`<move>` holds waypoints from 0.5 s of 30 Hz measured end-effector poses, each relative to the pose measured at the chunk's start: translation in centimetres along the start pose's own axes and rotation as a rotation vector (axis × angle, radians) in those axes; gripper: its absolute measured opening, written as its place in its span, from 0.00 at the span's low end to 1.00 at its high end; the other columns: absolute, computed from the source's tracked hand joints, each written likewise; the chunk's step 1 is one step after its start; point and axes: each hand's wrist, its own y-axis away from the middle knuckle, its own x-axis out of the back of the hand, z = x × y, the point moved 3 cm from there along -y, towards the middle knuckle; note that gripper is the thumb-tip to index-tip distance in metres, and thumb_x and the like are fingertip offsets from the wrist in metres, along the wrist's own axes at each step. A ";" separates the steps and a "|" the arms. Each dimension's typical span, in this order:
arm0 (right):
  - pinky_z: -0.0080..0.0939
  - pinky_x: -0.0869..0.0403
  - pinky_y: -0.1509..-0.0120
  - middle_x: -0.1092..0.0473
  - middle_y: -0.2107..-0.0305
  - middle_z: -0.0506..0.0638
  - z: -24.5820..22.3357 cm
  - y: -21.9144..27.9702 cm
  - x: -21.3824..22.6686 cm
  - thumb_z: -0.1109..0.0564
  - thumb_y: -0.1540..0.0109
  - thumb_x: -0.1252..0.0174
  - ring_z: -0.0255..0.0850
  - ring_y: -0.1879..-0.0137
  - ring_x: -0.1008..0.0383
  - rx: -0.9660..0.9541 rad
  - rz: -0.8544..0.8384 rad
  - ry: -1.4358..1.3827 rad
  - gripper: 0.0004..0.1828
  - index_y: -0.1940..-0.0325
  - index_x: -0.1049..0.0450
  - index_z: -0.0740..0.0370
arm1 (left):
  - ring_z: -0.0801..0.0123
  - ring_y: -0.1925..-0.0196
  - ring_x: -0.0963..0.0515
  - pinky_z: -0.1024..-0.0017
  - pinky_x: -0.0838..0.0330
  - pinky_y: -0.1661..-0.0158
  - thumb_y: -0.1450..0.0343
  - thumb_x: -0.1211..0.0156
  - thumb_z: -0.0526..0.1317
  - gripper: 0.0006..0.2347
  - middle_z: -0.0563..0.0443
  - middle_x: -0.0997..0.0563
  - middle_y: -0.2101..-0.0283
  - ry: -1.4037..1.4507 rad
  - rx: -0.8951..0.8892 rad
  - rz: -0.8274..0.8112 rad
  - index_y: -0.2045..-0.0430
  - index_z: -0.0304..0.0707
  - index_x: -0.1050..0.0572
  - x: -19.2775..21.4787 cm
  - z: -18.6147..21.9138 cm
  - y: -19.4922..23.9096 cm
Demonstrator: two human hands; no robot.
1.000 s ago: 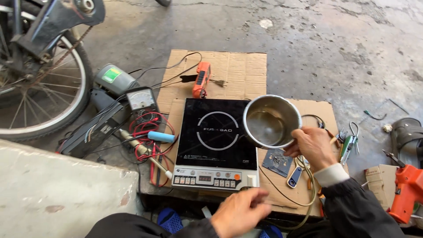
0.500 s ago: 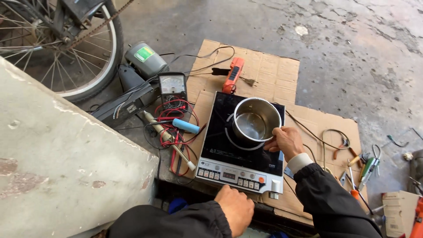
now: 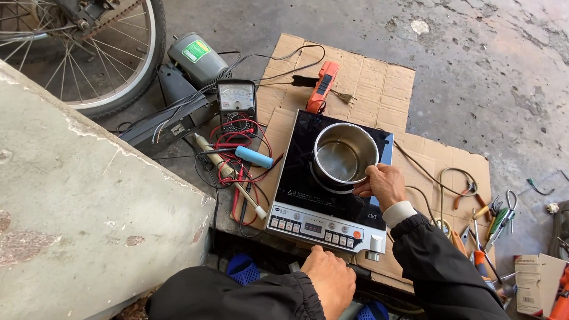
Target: The person places a metal pot on an induction cooktop and presses buttons on the control panel to adjust settings. They repeatedly press the power and temperature buttons while the pot sits on the surface.
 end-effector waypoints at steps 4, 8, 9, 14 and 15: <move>0.41 0.22 0.72 0.19 0.72 0.71 0.2 -0.3 0.2 0.66 0.36 0.54 0.55 0.73 0.17 -0.001 0.005 -0.009 0.11 0.61 0.26 0.75 | 0.49 0.37 0.20 0.48 0.35 0.41 0.15 0.58 0.42 0.19 0.44 0.19 0.36 -0.012 -0.008 -0.020 0.28 0.40 0.29 0.3 0.2 0.2; 0.40 0.23 0.72 0.20 0.73 0.70 0.4 -0.3 0.5 0.65 0.37 0.54 0.55 0.74 0.18 0.004 0.007 -0.013 0.12 0.60 0.26 0.75 | 0.50 0.39 0.19 0.47 0.36 0.40 0.16 0.55 0.41 0.19 0.44 0.18 0.39 -0.022 -0.004 0.004 0.30 0.41 0.28 0.2 0.2 0.1; 0.40 0.22 0.73 0.20 0.73 0.71 0.3 -0.2 0.5 0.65 0.37 0.54 0.55 0.74 0.18 0.008 0.008 -0.010 0.11 0.62 0.26 0.74 | 0.49 0.38 0.20 0.46 0.37 0.39 0.15 0.57 0.41 0.19 0.44 0.18 0.38 -0.012 -0.001 0.010 0.29 0.41 0.28 0.3 0.2 0.1; 0.41 0.22 0.72 0.20 0.72 0.71 0.7 -0.2 0.7 0.65 0.35 0.54 0.57 0.73 0.17 0.009 0.013 -0.001 0.11 0.62 0.27 0.74 | 0.49 0.38 0.20 0.45 0.37 0.39 0.17 0.53 0.41 0.19 0.43 0.18 0.38 -0.022 -0.012 0.020 0.30 0.40 0.28 0.6 0.2 0.5; 0.42 0.22 0.72 0.20 0.72 0.70 0.7 -0.2 0.8 0.65 0.35 0.54 0.57 0.73 0.17 0.009 0.017 0.011 0.11 0.62 0.27 0.74 | 0.49 0.37 0.21 0.45 0.37 0.38 0.16 0.54 0.42 0.19 0.43 0.19 0.37 -0.010 -0.013 0.013 0.29 0.40 0.29 0.7 0.2 0.6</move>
